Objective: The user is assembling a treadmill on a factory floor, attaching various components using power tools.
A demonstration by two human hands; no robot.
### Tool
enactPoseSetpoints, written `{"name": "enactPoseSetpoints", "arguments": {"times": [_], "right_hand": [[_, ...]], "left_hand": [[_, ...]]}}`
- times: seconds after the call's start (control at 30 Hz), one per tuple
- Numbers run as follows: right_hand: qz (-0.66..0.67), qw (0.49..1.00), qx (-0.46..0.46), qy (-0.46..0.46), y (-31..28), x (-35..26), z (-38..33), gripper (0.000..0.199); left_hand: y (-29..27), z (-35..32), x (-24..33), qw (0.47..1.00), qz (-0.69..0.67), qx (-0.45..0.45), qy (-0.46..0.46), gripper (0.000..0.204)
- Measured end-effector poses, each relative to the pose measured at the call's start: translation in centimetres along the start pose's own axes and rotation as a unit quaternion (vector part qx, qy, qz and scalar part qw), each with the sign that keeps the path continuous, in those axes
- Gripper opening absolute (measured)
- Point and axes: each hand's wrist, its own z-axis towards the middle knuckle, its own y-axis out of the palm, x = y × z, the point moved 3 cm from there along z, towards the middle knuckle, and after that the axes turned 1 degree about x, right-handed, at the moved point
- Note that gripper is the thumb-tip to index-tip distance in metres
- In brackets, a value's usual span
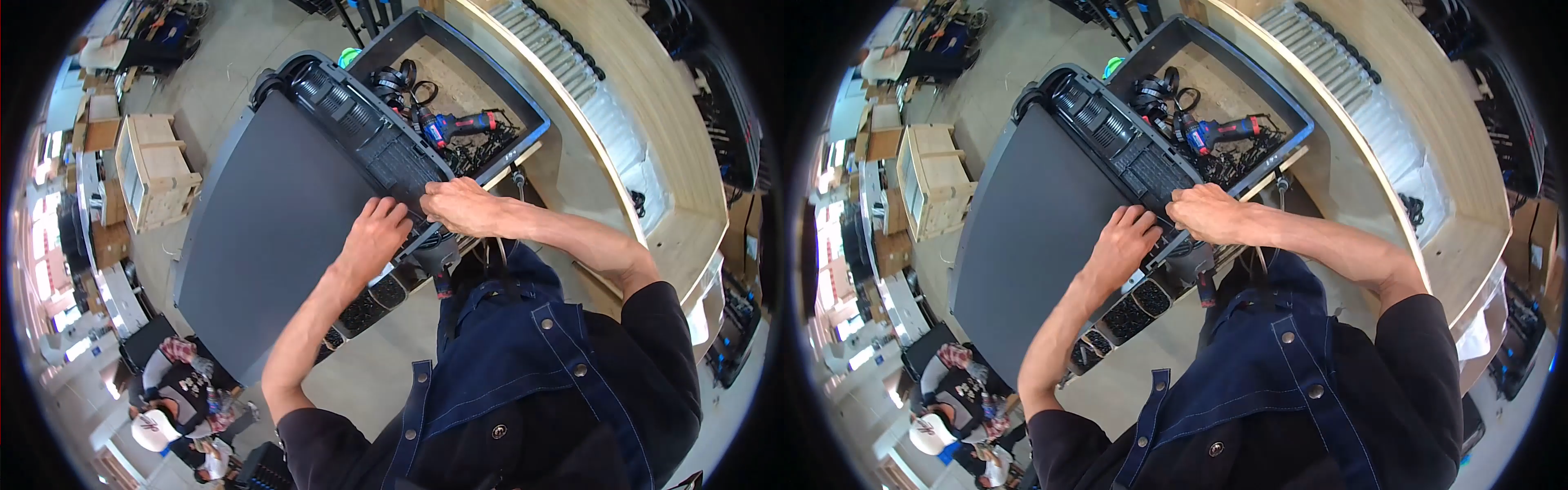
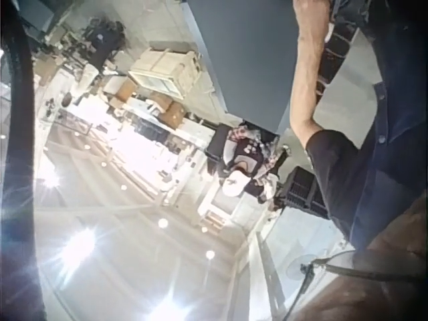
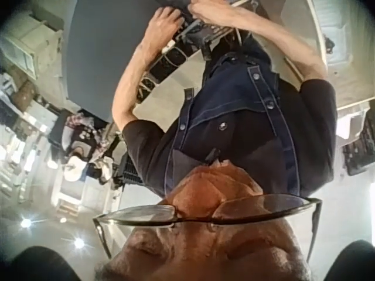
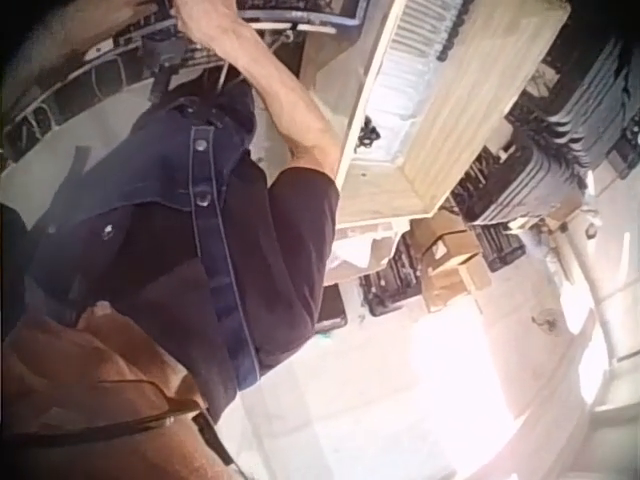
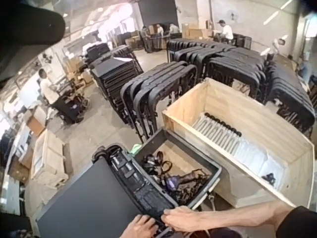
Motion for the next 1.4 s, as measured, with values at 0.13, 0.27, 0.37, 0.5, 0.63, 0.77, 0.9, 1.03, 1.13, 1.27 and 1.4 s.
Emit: {"name": "enactPoseSetpoints", "arguments": {"times": [0.13,0.27,0.37,0.5,0.63,0.77,0.9,1.03,1.13,1.27,1.4], "right_hand": [[0.039,0.999,0.004,0.006,0.4,1.0,0.2,0.011],[0.055,0.998,0.013,0.009,1.4,0.0,0.2,0.012],[0.033,0.999,0.013,0.007,1.6,-0.6,0.6,0.013],[0.027,1.0,-0.001,0.013,1.6,-1.2,0.0,0.021],[0.004,0.999,0.03,0.028,2.0,-1.6,-0.5,0.029],[0.043,0.999,0.015,0.027,2.1,-1.1,0.1,0.02],[0.191,0.975,0.111,0.032,-2.8,2.0,0.2,0.017],[0.036,0.94,0.268,0.21,-3.6,16.8,1.6,0.044],[-0.232,0.944,0.041,0.232,2.4,26.6,4.6,0.067],[-0.266,0.948,0.069,0.163,5.5,33.6,5.6,0.067],[-0.172,0.977,-0.026,0.122,-0.9,29.4,7.2,0.072]], "left_hand": [[-1.1,2.8,-2.3,0.981,-0.057,-0.168,0.078,0.034],[-0.5,3.6,-4.3,0.954,-0.123,-0.265,0.069,0.035],[0.0,4.2,-5.1,0.936,-0.187,-0.29,0.068,0.037],[-0.1,5.0,-4.8,0.919,-0.184,-0.342,0.06,0.038],[0.3,5.4,-5.1,0.923,-0.18,-0.337,0.046,0.034],[0.3,5.0,-4.9,0.928,-0.163,-0.334,0.019,0.028],[0.5,4.4,-4.8,0.928,-0.178,-0.327,0.006,0.02],[0.5,4.2,-4.7,0.929,-0.167,-0.332,0.01,0.02],[0.4,4.8,-4.7,0.929,-0.173,-0.327,0.017,0.02],[0.0,6.2,-4.8,0.93,-0.166,-0.326,0.032,0.022],[0.5,4.5,-4.4,0.936,-0.181,-0.302,0.003,0.017]]}}
